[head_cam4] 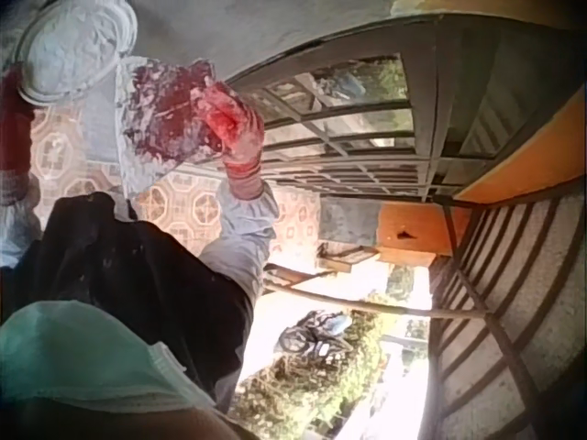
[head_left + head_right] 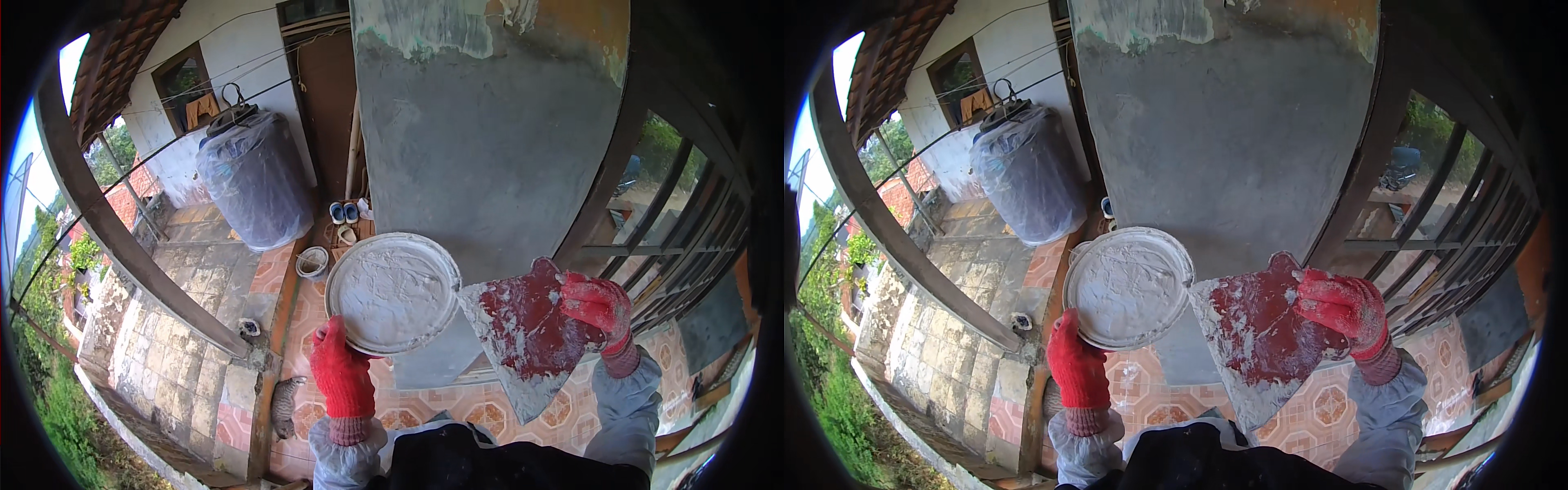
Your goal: The person applies plaster to an outdoor pillar using a putty knife and a small bucket lid. They scrape plaster from the lid onto the knife and smooth it over cracks and uneven surfaces on the concrete pillar.
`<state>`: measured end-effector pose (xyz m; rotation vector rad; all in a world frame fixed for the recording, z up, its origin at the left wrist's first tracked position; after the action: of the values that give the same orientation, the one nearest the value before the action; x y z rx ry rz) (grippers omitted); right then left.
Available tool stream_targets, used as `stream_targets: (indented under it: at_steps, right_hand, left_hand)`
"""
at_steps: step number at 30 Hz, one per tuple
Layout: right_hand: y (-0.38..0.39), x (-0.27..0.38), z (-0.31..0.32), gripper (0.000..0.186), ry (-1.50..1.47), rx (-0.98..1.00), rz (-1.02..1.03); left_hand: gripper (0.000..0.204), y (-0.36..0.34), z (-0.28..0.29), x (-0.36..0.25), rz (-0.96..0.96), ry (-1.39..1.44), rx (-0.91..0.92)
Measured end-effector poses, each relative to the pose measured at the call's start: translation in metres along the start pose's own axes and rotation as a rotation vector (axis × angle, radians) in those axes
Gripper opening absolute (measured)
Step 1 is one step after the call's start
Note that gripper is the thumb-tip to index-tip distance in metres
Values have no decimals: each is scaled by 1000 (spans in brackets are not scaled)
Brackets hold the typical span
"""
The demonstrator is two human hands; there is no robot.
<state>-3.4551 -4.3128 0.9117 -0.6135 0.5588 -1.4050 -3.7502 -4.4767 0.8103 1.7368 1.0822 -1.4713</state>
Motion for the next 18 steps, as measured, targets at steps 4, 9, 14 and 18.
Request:
stream_targets:
  at_steps: [4,9,14,18]
  right_hand:
    - [2,11,35,33,-307,-119,-102]
    - [-10,-12,67,25,-860,-1024,-516]
    - [-70,-49,123,29,-878,-1222,-377]
    - [-108,-54,146,29,-830,-1216,-356]
  left_hand:
    - [25,18,8,-16,56,191,-130]
    - [27,37,2,-43,22,161,-149]
    - [27,52,-7,-34,79,182,-124]
    - [27,63,-2,-35,76,143,-61]
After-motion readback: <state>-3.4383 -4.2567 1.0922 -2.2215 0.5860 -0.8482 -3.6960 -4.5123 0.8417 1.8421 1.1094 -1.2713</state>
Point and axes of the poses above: each hand's wrist, its own y-axis away from the middle knuckle, its own z-axis out of the back of the hand, x = y × z, the point moved 2 cm from there along -y, towards the middle knuckle, and after that the axes turned 15 degrees about -y, right-handed, at the moved point
